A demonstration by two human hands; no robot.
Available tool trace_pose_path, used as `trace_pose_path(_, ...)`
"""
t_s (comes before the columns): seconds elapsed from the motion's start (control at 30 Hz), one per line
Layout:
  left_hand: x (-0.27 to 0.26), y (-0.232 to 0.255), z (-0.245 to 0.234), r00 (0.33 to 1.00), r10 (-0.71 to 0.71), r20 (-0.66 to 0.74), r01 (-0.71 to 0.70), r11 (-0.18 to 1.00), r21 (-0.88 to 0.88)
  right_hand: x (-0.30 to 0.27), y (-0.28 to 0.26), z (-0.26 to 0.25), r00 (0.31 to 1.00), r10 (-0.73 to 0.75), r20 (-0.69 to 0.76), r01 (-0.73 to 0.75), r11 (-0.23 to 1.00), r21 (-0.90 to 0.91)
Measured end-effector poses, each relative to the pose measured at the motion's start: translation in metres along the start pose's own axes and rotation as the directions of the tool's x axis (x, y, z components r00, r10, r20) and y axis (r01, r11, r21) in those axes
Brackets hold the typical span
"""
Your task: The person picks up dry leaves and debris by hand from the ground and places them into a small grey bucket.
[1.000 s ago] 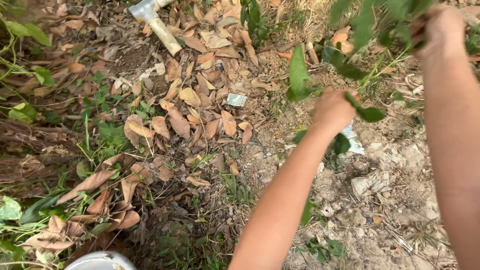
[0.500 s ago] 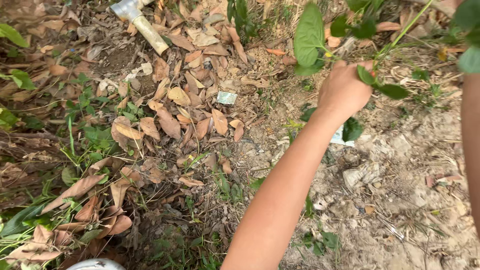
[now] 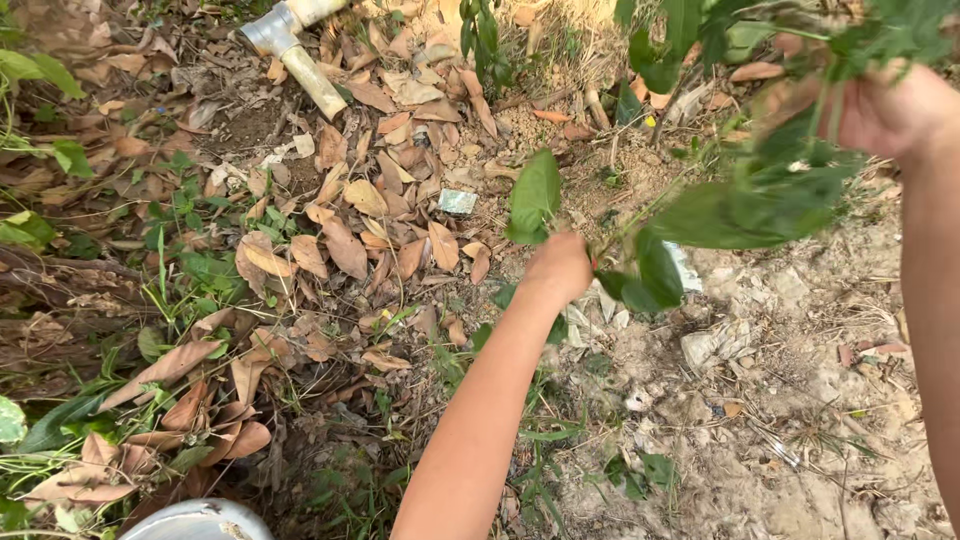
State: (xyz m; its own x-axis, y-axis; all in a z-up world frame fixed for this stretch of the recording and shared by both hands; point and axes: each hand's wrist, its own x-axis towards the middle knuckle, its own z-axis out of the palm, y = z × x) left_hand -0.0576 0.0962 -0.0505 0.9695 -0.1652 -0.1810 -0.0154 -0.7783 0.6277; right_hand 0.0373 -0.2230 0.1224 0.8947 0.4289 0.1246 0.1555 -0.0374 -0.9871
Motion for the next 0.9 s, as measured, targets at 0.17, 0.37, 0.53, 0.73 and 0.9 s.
trace_pose_path(0.17,-0.02,0.006,-0.002,0.991,0.037,0.128,-0.051,0.993,0.102,0.037,0.007,0.013,0.899,0.147,-0.414,-0.055,0.973,0.225)
trace_pose_path(0.37,-0.032,0.016,0.002,0.975,0.105,0.197,-0.125,0.988,0.093,0.071,0.058,-0.036,0.966,0.094,-0.242,0.059,0.829,0.557)
trace_pose_path(0.53,-0.031,0.017,-0.005,0.962,0.229,0.147,-0.242,0.967,0.081,0.051,0.057,-0.052,0.926,0.022,-0.376,0.135,0.913,0.386)
trace_pose_path(0.73,-0.035,0.04,-0.018,0.948,0.294,-0.123,-0.31,0.94,-0.143,0.029,0.053,-0.051,0.907,0.014,-0.421,0.13,0.942,0.311)
trace_pose_path(0.9,-0.037,0.064,-0.034,0.88,0.346,-0.326,-0.412,0.897,-0.159,0.025,0.06,-0.041,0.897,0.042,-0.441,0.096,0.953,0.287)
